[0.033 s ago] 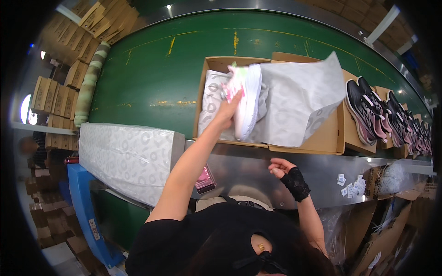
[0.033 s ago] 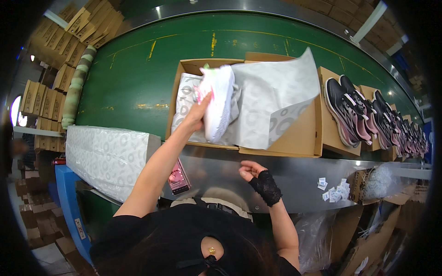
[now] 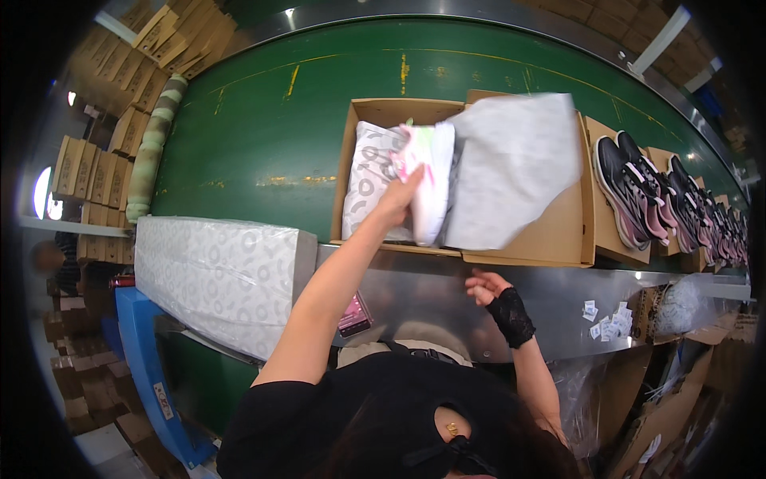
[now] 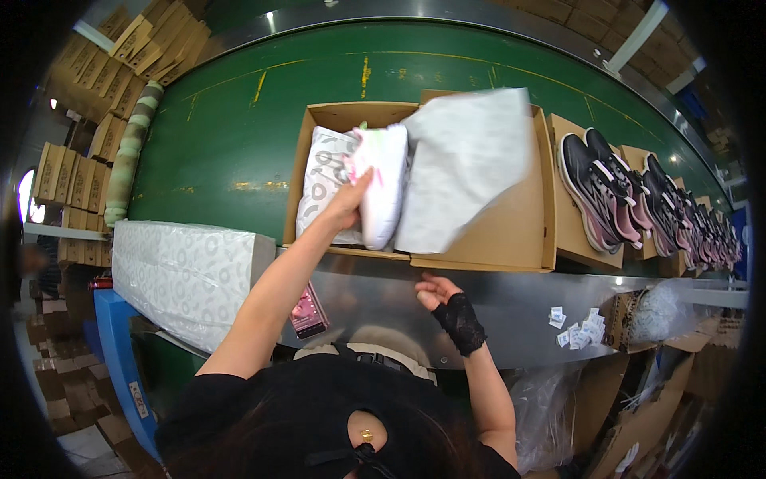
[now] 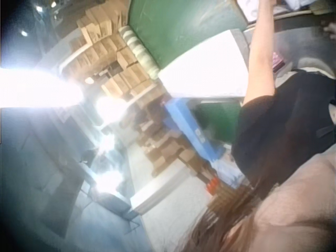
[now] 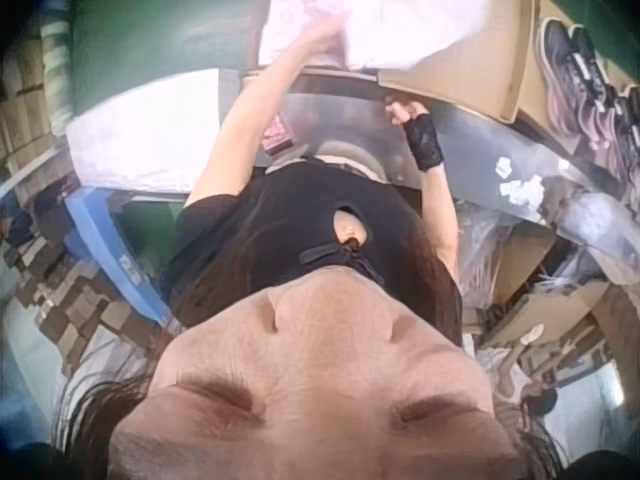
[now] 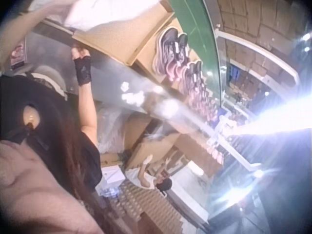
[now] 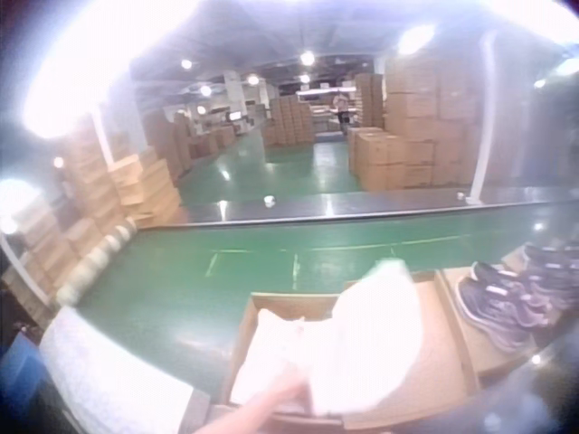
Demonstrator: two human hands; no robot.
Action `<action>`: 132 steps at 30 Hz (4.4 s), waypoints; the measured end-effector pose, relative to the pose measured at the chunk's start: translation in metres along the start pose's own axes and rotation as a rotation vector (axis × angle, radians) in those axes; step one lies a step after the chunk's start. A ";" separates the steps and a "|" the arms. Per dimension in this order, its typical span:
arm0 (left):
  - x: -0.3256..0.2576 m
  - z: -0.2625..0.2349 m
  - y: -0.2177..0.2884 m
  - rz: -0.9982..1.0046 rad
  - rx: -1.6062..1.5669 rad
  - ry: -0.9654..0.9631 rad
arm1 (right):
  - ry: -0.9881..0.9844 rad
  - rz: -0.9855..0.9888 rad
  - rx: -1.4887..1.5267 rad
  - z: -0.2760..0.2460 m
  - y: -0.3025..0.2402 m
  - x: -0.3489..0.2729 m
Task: The person packs shoes into shoeboxes by lining open boxes with wrapping paper, inserting pairs of shoes and packets inside, wrapping the paper over the shoes, closing the box lids, and placing the closed boxes onto a conveyor belt.
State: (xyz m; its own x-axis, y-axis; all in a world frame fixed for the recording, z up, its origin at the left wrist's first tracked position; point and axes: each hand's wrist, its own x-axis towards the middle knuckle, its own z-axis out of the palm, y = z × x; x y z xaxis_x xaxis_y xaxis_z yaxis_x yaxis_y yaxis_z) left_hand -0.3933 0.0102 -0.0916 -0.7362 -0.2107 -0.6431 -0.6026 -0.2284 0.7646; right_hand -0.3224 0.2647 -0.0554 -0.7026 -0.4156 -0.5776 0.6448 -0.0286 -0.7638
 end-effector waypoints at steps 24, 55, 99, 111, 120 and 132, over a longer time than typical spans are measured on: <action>-0.053 -0.077 0.019 0.052 -0.011 0.065 | 0.441 -0.923 -1.626 0.034 -0.055 0.049; -0.407 -0.252 -0.216 0.579 -1.474 1.231 | 0.432 -0.163 0.442 -0.300 -0.027 0.112; -0.234 0.010 0.071 0.712 0.269 -0.055 | -0.494 -0.664 -1.240 0.072 -0.178 -0.103; -0.054 -0.046 -0.014 0.418 0.466 0.272 | -0.510 -1.331 -1.581 -0.031 0.013 -0.059; -0.072 0.029 0.046 0.386 0.155 -0.133 | -0.121 -0.687 -1.299 -0.032 -0.038 -0.057; -0.068 0.069 0.044 0.710 0.550 0.101 | 0.535 -1.049 -0.494 -0.060 -0.105 -0.017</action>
State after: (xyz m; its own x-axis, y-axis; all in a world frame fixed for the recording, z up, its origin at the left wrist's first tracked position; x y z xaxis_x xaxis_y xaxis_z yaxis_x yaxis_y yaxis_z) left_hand -0.3913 0.0802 -0.0112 -0.9761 -0.2173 0.0074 -0.0976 0.4682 0.8782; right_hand -0.3959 0.3288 0.0172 -0.9120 0.0202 0.4096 -0.3897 0.2682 -0.8810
